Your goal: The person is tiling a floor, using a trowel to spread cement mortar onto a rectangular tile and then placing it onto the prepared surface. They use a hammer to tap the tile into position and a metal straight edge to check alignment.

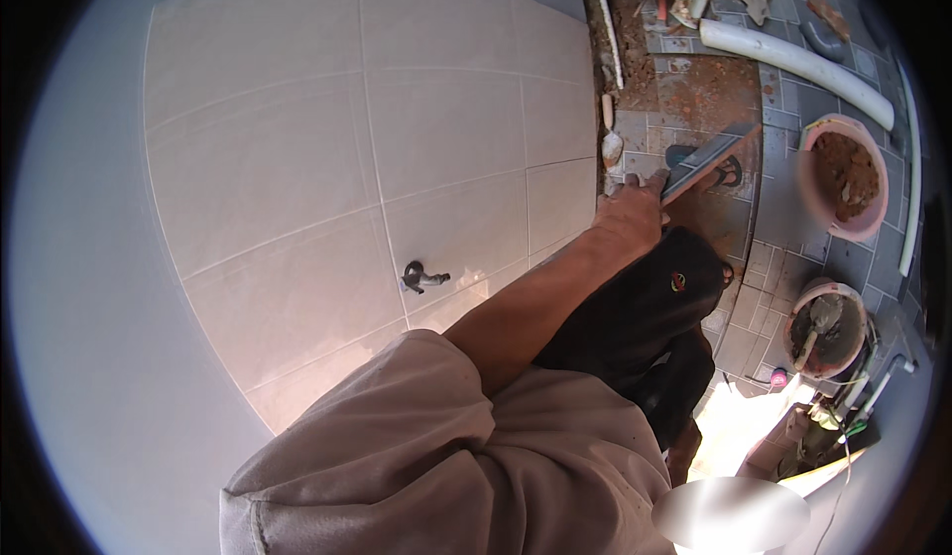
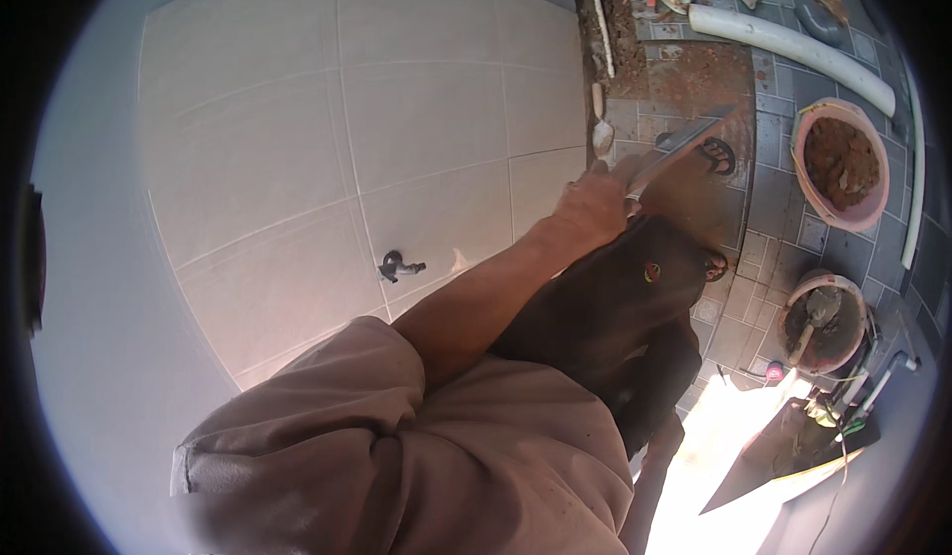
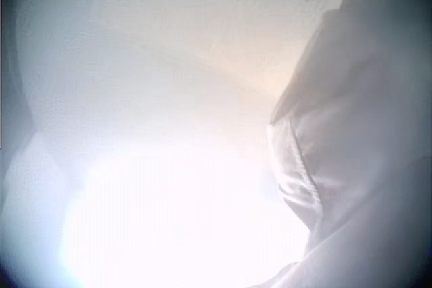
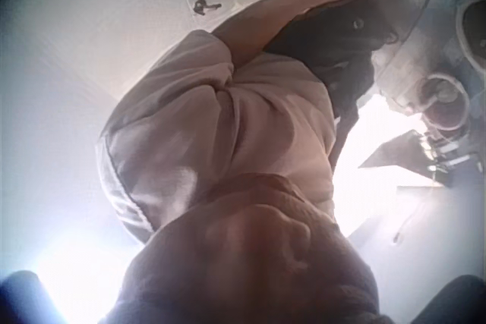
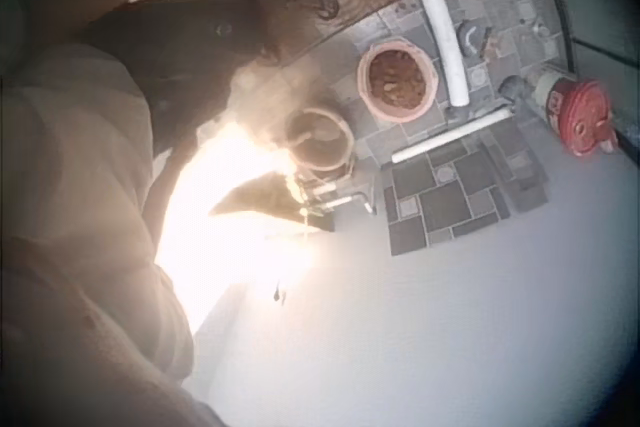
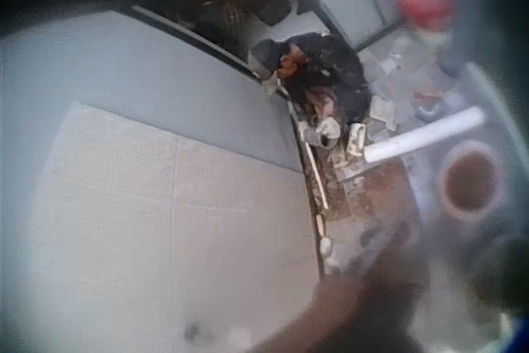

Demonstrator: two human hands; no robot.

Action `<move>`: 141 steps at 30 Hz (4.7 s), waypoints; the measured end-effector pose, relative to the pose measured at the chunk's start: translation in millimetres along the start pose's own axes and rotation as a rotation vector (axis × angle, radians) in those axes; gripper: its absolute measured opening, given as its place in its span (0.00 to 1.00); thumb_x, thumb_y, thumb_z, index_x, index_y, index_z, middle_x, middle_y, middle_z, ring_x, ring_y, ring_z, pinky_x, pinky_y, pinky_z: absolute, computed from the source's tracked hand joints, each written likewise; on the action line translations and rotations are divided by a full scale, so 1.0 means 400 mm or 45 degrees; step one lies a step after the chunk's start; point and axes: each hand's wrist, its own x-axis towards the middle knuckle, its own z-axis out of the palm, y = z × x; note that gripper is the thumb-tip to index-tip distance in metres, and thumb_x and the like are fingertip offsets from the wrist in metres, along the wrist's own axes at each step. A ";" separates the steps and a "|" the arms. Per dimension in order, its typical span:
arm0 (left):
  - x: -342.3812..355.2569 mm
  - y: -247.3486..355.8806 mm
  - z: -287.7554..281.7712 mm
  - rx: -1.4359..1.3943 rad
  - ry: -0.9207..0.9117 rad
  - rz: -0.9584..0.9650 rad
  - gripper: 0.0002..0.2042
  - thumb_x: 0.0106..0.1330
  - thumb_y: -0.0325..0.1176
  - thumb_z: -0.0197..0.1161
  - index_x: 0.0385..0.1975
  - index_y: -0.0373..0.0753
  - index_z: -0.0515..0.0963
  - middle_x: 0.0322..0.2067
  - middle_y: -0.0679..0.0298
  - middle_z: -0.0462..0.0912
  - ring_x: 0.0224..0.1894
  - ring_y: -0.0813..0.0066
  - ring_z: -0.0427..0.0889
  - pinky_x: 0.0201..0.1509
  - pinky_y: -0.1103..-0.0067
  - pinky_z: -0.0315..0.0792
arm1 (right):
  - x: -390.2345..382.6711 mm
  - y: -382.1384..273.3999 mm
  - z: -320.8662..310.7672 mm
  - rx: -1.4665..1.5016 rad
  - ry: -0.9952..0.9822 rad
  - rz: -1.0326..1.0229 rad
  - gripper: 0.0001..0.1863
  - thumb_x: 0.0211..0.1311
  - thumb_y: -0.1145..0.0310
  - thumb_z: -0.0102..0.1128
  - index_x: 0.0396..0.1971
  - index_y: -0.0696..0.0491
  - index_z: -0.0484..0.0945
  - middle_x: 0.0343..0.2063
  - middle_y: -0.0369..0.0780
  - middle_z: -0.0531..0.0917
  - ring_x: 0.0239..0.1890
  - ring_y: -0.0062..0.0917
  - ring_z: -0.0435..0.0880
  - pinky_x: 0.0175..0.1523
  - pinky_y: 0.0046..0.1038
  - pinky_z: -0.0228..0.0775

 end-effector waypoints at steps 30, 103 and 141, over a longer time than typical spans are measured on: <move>0.290 -0.339 0.187 -0.629 0.036 0.174 0.25 0.69 0.36 0.75 0.60 0.30 0.75 0.33 0.61 0.81 0.29 0.74 0.80 0.26 0.74 0.78 | -0.177 -0.431 0.076 -1.249 -0.908 -0.746 0.08 0.70 0.68 0.59 0.36 0.52 0.87 0.36 0.46 0.89 0.40 0.44 0.90 0.45 0.41 0.84; 0.636 0.575 1.210 -1.005 -0.855 1.118 0.24 0.64 0.17 0.70 0.60 0.28 0.73 0.46 0.55 0.87 0.41 0.69 0.90 0.40 0.78 0.84 | 0.879 -0.063 -0.413 -1.712 0.909 -0.199 0.09 0.67 0.65 0.66 0.36 0.52 0.93 0.38 0.46 0.92 0.45 0.38 0.92 0.58 0.38 0.78; 0.600 0.597 1.195 -1.025 -0.747 1.133 0.36 0.60 0.13 0.71 0.69 0.34 0.66 0.47 0.57 0.85 0.43 0.70 0.88 0.38 0.77 0.81 | 0.794 -0.186 -0.467 -0.985 0.607 0.032 0.17 0.60 0.65 0.65 0.41 0.62 0.90 0.44 0.50 0.92 0.53 0.42 0.91 0.63 0.41 0.78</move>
